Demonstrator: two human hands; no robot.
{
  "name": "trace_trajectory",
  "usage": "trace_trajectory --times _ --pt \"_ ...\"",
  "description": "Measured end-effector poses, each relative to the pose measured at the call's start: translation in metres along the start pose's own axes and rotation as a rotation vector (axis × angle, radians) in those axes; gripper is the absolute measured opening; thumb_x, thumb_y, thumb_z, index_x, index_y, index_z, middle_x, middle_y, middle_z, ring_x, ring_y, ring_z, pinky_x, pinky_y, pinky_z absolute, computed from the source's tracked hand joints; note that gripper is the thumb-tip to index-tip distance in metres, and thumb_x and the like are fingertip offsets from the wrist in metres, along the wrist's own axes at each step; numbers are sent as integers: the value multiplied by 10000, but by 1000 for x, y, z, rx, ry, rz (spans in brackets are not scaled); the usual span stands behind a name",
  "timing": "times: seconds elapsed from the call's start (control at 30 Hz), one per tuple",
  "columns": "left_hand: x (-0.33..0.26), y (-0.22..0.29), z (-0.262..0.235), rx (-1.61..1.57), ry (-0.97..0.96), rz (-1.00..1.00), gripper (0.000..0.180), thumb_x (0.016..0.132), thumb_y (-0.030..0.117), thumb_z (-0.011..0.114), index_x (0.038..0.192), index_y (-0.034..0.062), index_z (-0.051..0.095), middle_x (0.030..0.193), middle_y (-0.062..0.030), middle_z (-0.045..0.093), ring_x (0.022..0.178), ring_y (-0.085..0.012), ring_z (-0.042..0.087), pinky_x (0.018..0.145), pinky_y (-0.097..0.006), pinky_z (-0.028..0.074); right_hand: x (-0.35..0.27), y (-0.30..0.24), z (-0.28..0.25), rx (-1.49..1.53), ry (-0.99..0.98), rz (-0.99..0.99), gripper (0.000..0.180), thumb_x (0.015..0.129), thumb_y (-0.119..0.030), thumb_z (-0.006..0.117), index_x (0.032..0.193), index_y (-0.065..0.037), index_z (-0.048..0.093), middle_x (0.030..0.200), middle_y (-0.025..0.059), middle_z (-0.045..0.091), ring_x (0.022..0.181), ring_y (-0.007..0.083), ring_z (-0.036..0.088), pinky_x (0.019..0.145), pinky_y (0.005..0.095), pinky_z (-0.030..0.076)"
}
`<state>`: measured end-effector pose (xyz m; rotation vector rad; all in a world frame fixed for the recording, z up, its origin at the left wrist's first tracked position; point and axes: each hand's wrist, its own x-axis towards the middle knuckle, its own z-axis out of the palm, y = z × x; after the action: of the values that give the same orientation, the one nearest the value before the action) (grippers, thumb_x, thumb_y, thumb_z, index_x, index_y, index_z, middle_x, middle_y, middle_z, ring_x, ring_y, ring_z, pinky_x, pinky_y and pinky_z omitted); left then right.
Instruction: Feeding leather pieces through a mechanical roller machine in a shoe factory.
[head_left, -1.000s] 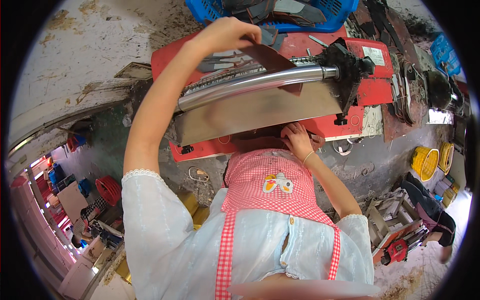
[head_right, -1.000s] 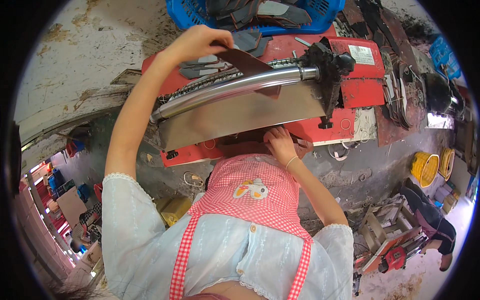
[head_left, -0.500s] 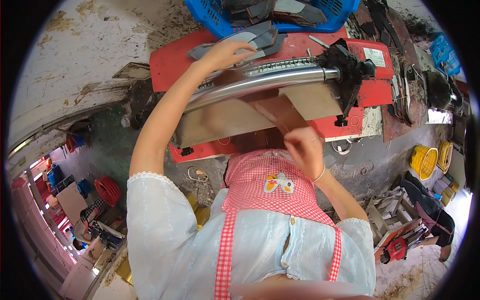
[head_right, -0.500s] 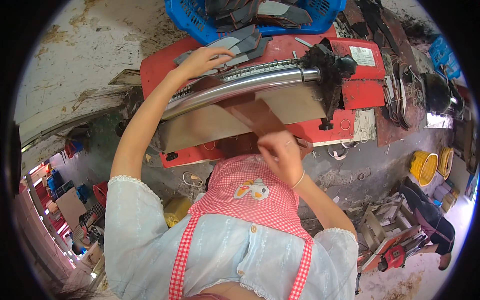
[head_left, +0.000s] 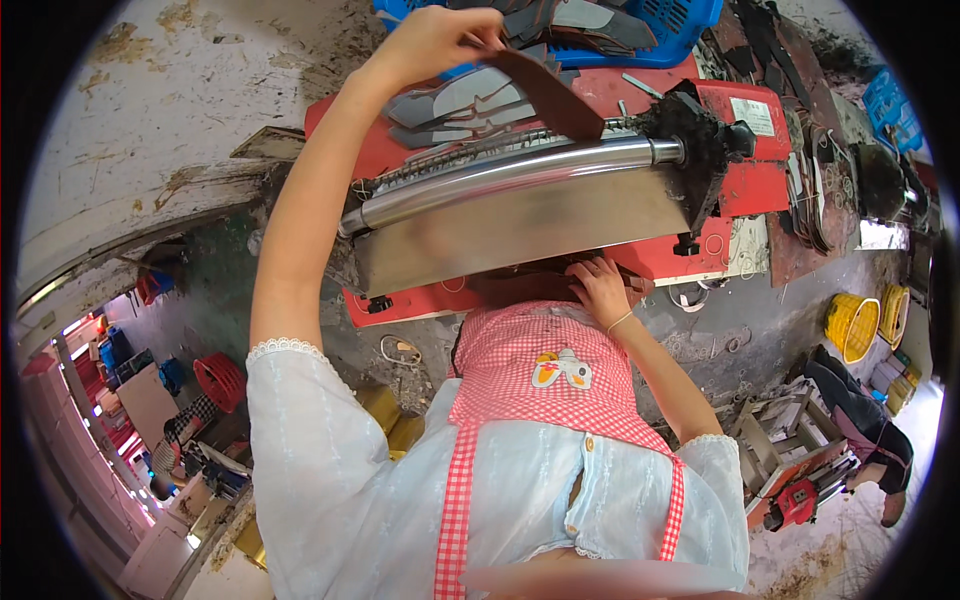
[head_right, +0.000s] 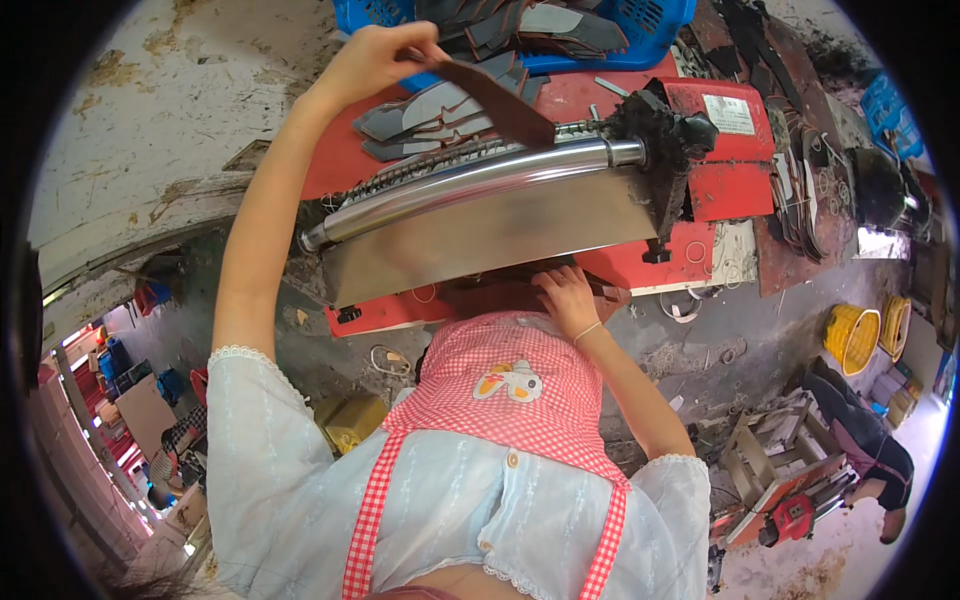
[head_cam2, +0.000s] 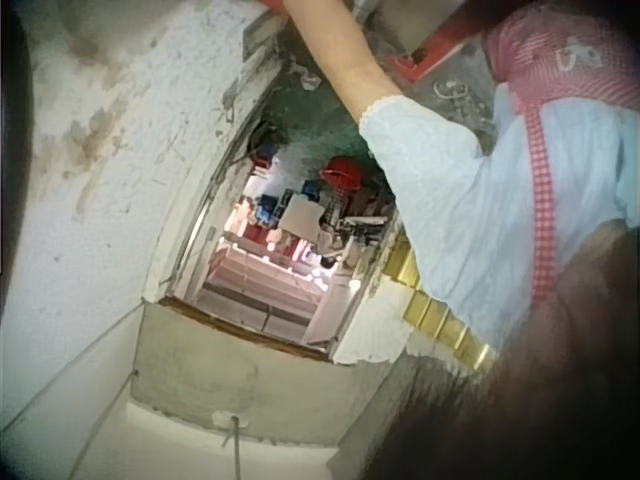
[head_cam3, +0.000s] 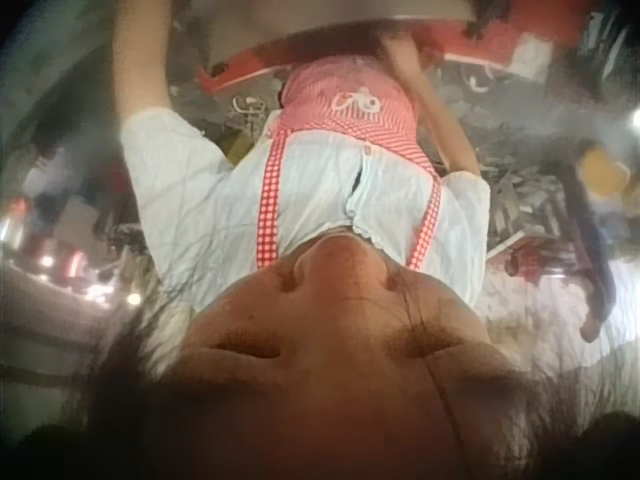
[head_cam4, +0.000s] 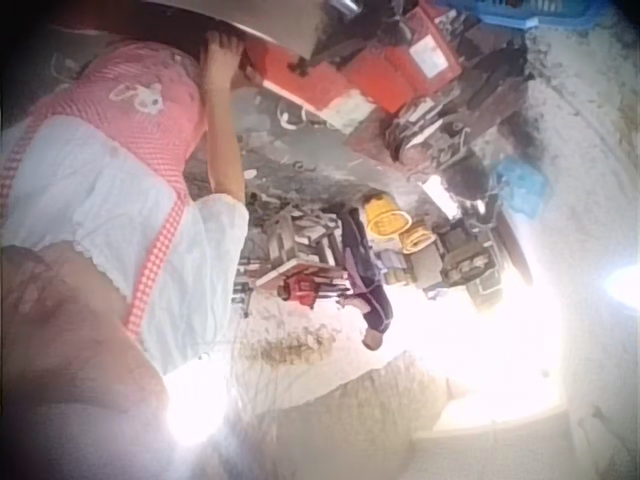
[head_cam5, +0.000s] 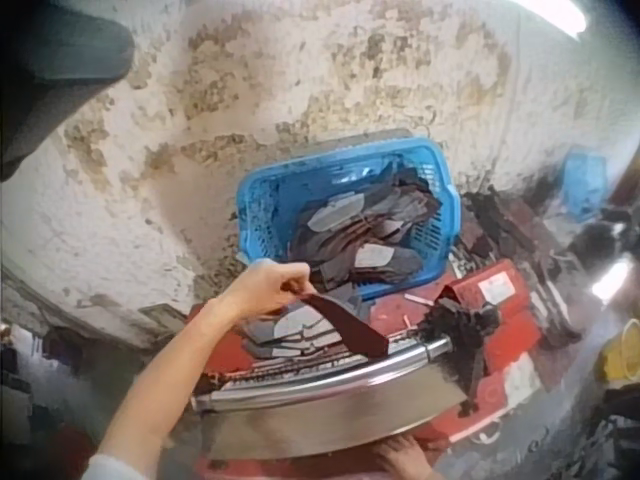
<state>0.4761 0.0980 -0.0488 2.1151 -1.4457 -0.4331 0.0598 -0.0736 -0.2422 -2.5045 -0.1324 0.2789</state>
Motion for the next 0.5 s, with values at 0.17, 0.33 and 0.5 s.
trace_trajectory --times 0.17,0.33,0.5 --pt "-50 -88 58 235 310 -216 199 852 116 697 1031 148 616 1092 -35 722 1029 -264 688 848 -373 560 14 2 -1 116 75 -21 303 757 -124 740 1046 -131 651 1034 70 686 1058 297 599 950 431 455" --pt "-89 -110 115 215 -249 -468 408 929 317 666 1317 210 601 1518 -189 420 1412 -355 394 1119 -428 388 14 -7 -15 57 173 -72 281 753 -95 730 1018 -116 639 1032 75 692 1059 302 606 963 440 453" --pt "-82 -91 82 55 -208 -405 360 954 315 632 1279 162 634 1432 -193 503 1338 -343 468 1091 -424 404 -4 -51 -62 606 -52 -27 248 843 -78 708 1070 -83 608 963 113 700 924 334 680 825 409 534"
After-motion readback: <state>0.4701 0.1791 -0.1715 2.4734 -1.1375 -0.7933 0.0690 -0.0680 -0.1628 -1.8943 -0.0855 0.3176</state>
